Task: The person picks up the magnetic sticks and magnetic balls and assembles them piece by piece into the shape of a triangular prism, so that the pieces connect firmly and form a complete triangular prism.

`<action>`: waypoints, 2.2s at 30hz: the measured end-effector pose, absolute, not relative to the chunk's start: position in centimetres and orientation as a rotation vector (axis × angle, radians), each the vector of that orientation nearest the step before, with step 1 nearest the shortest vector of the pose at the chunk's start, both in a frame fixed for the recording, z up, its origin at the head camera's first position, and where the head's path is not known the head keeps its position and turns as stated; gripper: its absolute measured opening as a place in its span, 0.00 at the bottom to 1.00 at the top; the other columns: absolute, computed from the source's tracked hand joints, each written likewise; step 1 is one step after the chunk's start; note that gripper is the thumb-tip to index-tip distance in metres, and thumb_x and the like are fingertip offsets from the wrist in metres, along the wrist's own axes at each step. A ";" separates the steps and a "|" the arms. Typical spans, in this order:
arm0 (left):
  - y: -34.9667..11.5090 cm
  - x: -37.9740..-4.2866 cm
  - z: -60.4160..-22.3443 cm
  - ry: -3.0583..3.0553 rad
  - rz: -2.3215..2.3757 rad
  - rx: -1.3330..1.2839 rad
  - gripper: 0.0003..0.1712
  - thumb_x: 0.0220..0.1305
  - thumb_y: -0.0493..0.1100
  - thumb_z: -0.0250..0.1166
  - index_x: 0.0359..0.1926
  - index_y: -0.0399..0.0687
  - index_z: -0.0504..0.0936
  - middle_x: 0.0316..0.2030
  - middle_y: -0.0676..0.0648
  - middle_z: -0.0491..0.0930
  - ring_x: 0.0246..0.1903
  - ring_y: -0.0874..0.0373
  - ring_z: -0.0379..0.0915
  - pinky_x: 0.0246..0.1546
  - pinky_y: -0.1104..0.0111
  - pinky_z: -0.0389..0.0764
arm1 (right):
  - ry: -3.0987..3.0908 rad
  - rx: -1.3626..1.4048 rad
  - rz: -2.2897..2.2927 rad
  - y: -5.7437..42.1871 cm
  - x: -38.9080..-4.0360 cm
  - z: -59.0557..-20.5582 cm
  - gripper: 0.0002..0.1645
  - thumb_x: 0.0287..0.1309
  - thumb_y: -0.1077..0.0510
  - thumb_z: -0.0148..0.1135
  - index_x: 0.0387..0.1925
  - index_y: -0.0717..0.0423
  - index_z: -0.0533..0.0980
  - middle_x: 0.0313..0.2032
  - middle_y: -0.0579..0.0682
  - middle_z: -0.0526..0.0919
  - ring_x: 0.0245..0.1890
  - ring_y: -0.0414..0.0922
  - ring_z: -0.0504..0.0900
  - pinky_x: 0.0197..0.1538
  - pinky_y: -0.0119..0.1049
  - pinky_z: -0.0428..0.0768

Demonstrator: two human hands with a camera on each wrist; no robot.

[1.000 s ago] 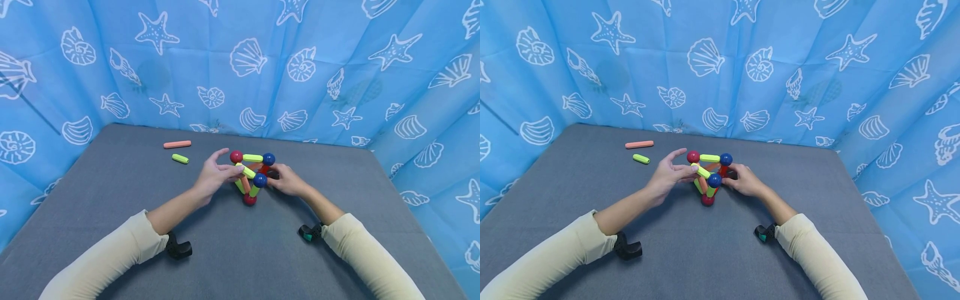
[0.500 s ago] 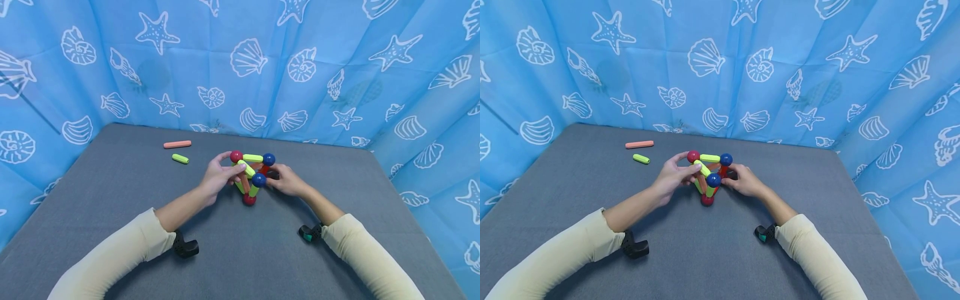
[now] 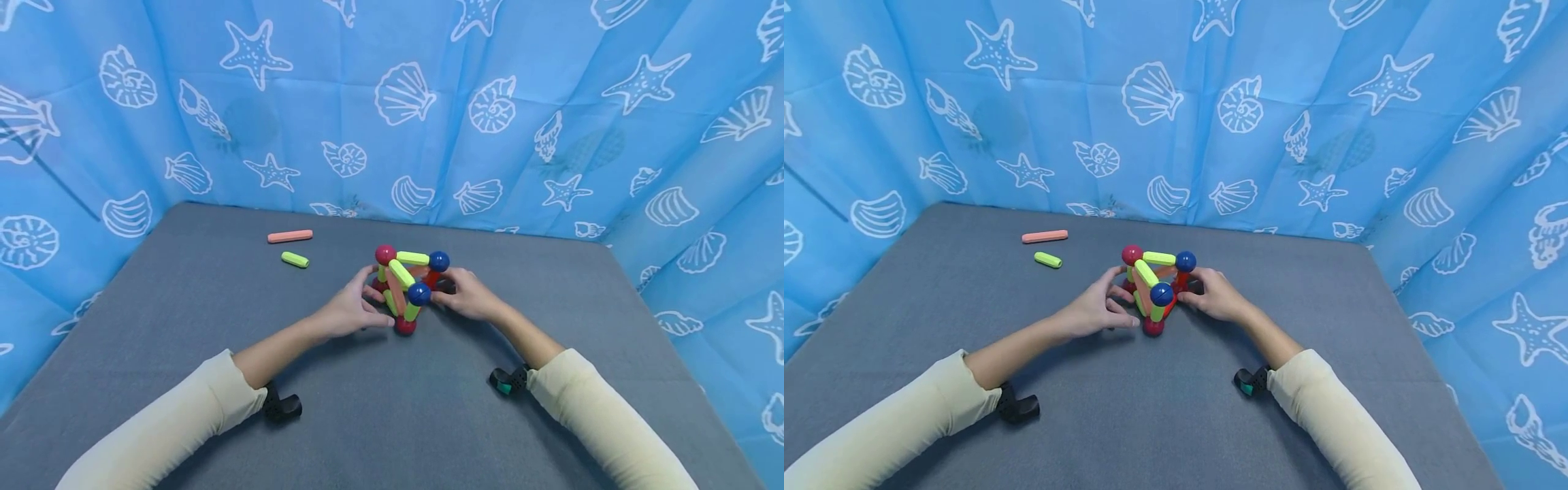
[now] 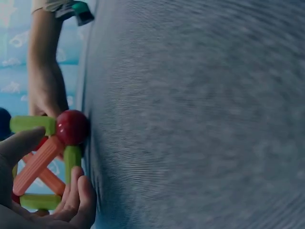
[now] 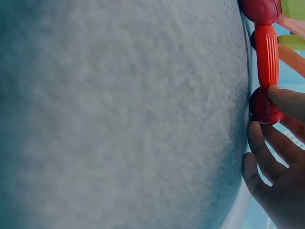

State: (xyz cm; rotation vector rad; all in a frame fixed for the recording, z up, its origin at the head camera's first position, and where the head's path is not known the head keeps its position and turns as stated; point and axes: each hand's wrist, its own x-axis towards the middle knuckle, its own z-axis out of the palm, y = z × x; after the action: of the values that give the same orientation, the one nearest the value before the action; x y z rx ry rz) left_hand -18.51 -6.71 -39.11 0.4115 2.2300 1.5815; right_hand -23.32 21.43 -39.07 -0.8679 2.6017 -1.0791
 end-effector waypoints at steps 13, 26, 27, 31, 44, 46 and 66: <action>-6.5 -18.9 -39.4 2.400 1.377 0.611 0.67 0.50 0.42 0.79 0.79 0.51 0.40 0.58 0.42 0.70 0.50 0.52 0.76 0.50 0.58 0.81 | 2.643 -0.847 -0.991 21.0 -20.6 -38.3 0.21 0.58 0.56 0.71 0.50 0.61 0.78 0.34 0.49 0.84 0.28 0.44 0.79 0.31 0.36 0.79; -8.5 -20.6 -39.4 2.360 1.396 0.781 0.51 0.57 0.33 0.72 0.76 0.43 0.53 0.51 0.42 0.82 0.46 0.54 0.81 0.50 0.60 0.81 | 2.340 -0.975 -1.104 22.9 -21.2 -37.9 0.12 0.63 0.68 0.59 0.47 0.65 0.80 0.36 0.58 0.85 0.33 0.52 0.83 0.38 0.36 0.81; -8.5 -20.7 -39.5 2.373 1.399 0.771 0.49 0.58 0.33 0.72 0.75 0.43 0.55 0.50 0.43 0.82 0.46 0.54 0.81 0.50 0.60 0.81 | 2.333 -0.968 -1.119 22.8 -21.4 -37.9 0.11 0.64 0.67 0.58 0.46 0.64 0.81 0.35 0.58 0.85 0.33 0.53 0.82 0.38 0.35 0.81; -8.4 -20.9 -39.8 2.397 1.418 0.748 0.45 0.58 0.33 0.71 0.73 0.44 0.59 0.49 0.44 0.83 0.45 0.54 0.81 0.49 0.61 0.81 | 2.420 -0.925 -1.149 22.4 -22.6 -38.4 0.10 0.65 0.64 0.60 0.46 0.63 0.79 0.34 0.56 0.83 0.33 0.52 0.81 0.37 0.35 0.80; -7.8 -21.0 -40.1 2.406 1.414 0.718 0.43 0.58 0.34 0.71 0.72 0.48 0.62 0.50 0.44 0.82 0.43 0.56 0.81 0.48 0.61 0.81 | 2.302 -0.899 -1.292 20.3 -25.0 -39.2 0.18 0.74 0.62 0.49 0.61 0.61 0.73 0.48 0.59 0.83 0.45 0.52 0.81 0.54 0.48 0.79; -7.8 -21.0 -40.1 2.407 1.415 0.718 0.43 0.58 0.34 0.71 0.72 0.48 0.62 0.50 0.44 0.82 0.43 0.56 0.81 0.48 0.61 0.81 | 2.286 -0.876 -1.298 20.3 -25.1 -39.2 0.18 0.75 0.62 0.49 0.61 0.61 0.73 0.47 0.59 0.82 0.44 0.52 0.81 0.54 0.47 0.79; -18.2 -27.5 -39.8 3.031 1.390 0.124 0.34 0.68 0.32 0.60 0.73 0.41 0.63 0.69 0.36 0.65 0.61 0.38 0.62 0.50 0.46 0.68 | 2.290 -0.764 -1.261 20.4 -25.0 -39.2 0.19 0.75 0.53 0.50 0.60 0.57 0.73 0.45 0.55 0.81 0.44 0.51 0.78 0.52 0.44 0.77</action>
State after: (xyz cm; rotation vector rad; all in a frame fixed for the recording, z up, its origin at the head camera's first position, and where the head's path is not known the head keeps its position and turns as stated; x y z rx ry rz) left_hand -27.50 -18.19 -39.82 0.1242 3.0309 1.3899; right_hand -25.03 20.45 -39.19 -0.7637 2.2905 -1.2608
